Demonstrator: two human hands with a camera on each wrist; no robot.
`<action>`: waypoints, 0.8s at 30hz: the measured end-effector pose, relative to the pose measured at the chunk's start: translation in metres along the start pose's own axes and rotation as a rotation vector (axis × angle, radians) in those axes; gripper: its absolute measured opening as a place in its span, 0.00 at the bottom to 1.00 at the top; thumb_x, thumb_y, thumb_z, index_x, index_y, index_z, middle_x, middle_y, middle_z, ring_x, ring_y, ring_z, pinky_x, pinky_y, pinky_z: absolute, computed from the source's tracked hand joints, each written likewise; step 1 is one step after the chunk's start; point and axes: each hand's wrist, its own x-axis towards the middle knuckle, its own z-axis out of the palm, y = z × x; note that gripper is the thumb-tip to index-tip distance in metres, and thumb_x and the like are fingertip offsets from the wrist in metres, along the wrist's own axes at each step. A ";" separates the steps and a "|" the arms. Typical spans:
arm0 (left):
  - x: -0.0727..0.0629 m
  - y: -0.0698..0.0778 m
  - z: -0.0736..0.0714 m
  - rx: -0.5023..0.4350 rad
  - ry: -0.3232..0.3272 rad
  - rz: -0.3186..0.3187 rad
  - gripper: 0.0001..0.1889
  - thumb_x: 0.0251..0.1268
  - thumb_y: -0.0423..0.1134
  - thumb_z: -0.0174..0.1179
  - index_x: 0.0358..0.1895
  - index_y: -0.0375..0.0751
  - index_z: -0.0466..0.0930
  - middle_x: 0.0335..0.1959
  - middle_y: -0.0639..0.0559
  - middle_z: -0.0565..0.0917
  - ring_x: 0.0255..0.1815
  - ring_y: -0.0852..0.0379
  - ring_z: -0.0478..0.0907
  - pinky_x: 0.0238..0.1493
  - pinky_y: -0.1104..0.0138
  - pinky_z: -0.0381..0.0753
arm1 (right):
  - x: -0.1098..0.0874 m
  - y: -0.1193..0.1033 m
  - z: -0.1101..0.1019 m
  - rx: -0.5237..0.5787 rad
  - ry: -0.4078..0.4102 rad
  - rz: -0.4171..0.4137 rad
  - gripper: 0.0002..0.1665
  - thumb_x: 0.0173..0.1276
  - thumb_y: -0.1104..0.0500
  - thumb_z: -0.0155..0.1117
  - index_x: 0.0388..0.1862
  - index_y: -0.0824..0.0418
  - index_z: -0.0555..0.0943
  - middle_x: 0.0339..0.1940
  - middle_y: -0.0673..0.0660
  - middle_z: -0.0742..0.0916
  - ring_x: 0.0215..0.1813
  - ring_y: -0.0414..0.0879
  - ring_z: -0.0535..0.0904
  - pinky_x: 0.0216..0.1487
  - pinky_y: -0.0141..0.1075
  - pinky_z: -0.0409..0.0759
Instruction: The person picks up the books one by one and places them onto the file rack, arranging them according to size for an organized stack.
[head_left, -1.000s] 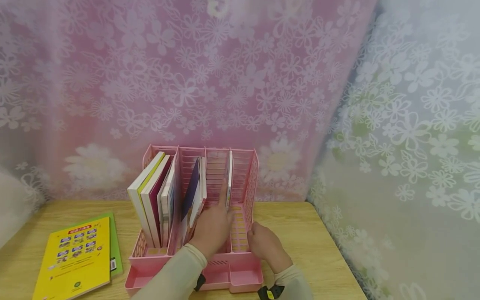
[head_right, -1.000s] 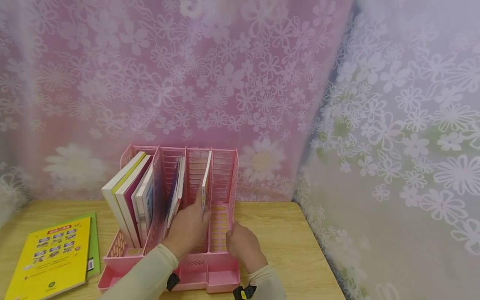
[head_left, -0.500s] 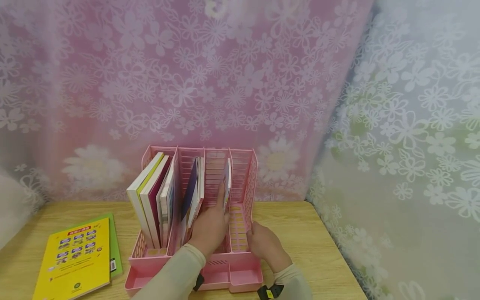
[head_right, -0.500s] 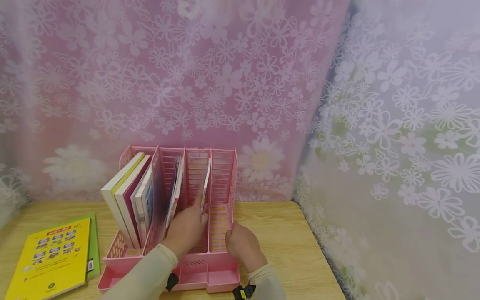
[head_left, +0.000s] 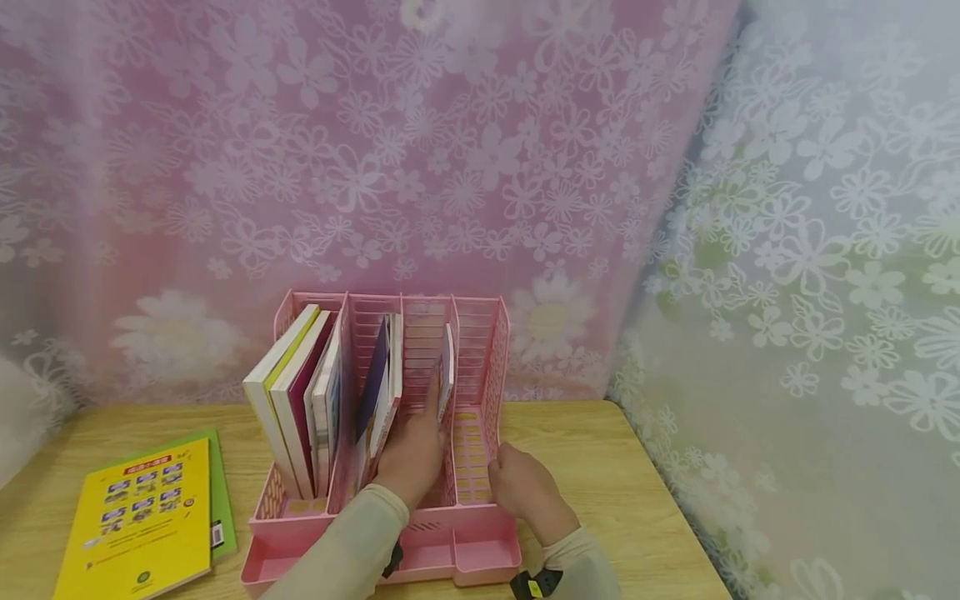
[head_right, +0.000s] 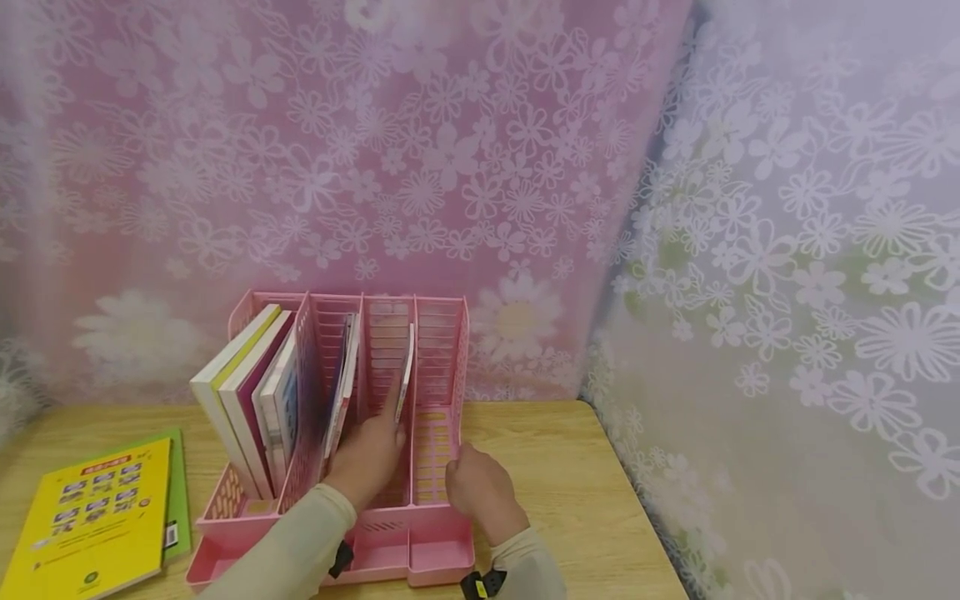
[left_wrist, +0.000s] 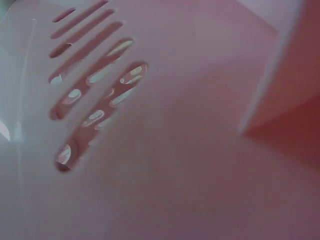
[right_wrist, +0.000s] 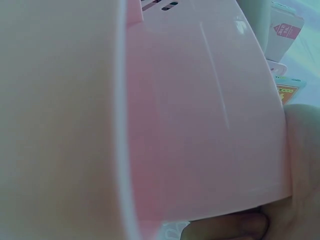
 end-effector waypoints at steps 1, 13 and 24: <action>0.000 -0.001 0.001 0.009 0.004 0.006 0.47 0.71 0.36 0.64 0.85 0.49 0.44 0.18 0.52 0.76 0.15 0.59 0.72 0.13 0.64 0.67 | 0.000 0.000 0.000 -0.004 0.002 0.000 0.15 0.81 0.58 0.45 0.43 0.66 0.78 0.25 0.51 0.80 0.28 0.45 0.74 0.35 0.45 0.76; -0.014 0.002 -0.008 0.052 -0.071 -0.003 0.29 0.70 0.36 0.63 0.70 0.38 0.64 0.28 0.40 0.85 0.23 0.48 0.83 0.21 0.52 0.81 | -0.002 -0.003 0.001 -0.028 0.016 -0.003 0.14 0.79 0.59 0.46 0.41 0.65 0.77 0.25 0.52 0.78 0.29 0.47 0.74 0.36 0.46 0.77; -0.022 0.014 -0.022 0.132 0.021 0.055 0.18 0.67 0.37 0.67 0.57 0.38 0.78 0.33 0.39 0.85 0.24 0.43 0.84 0.19 0.51 0.79 | -0.001 -0.003 0.001 -0.023 0.009 0.015 0.14 0.80 0.59 0.46 0.44 0.66 0.77 0.26 0.52 0.79 0.30 0.47 0.75 0.37 0.47 0.77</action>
